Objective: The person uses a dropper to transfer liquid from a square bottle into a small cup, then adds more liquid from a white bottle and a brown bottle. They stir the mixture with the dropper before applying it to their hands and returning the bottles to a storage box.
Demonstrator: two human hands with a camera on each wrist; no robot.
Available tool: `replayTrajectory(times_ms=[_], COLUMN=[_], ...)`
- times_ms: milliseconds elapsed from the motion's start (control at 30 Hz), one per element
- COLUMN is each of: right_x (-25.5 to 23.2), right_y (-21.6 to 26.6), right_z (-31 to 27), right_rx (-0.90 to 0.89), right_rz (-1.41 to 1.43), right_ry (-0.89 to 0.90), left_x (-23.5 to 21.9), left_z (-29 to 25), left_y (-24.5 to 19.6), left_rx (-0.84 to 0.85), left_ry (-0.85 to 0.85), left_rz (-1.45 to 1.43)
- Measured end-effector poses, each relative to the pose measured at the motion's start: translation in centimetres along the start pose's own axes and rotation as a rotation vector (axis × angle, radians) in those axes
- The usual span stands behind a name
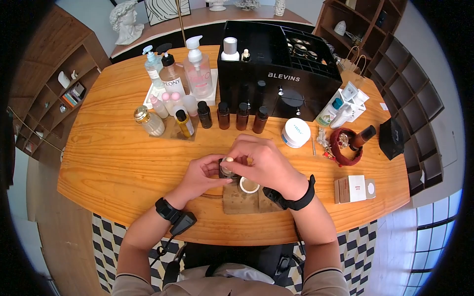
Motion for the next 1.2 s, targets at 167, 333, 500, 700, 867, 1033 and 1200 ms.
replayTrajectory(times_ms=[167, 333, 500, 700, 867, 1033, 1200], right_x=[-0.65, 0.13, -0.45, 0.12, -0.57, 0.16, -0.51], right_y=[0.31, 0.41, -0.06, 0.15, 0.35, 0.34, 0.46], right_z=[-0.20, -0.09, -0.22, 0.13, -0.31, 0.16, -0.20], right_rx=[-0.010, -0.015, 0.005, 0.013, 0.024, -0.034, 0.070], right_rz=[-0.054, 0.028, -0.046, 0.014, -0.076, 0.014, -0.026], right_ry=[-0.087, 0.026, -0.081, -0.025, -0.069, -0.043, -0.014], left_x=[0.01, -0.02, 0.03, -0.03, 0.23, 0.13, 0.08], left_z=[0.03, 0.03, 0.00, 0.00, 0.01, -0.07, -0.07], left_y=[0.06, 0.21, 0.06, 0.11, -0.03, -0.37, -0.13], left_rx=[0.008, 0.025, 0.024, 0.003, 0.018, -0.010, 0.012], left_ry=[-0.006, 0.006, -0.004, 0.001, -0.004, -0.012, -0.003], left_rz=[-0.004, -0.008, -0.009, -0.015, -0.013, 0.014, 0.014])
Point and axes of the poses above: each hand's wrist, its own z-axis towards the middle knuckle, its own x-axis out of the palm, y = z × x, the point moved 1 cm from there along z, towards the middle knuckle, and after that the axes turned 10 degrees about y, right-handed, at the moved point
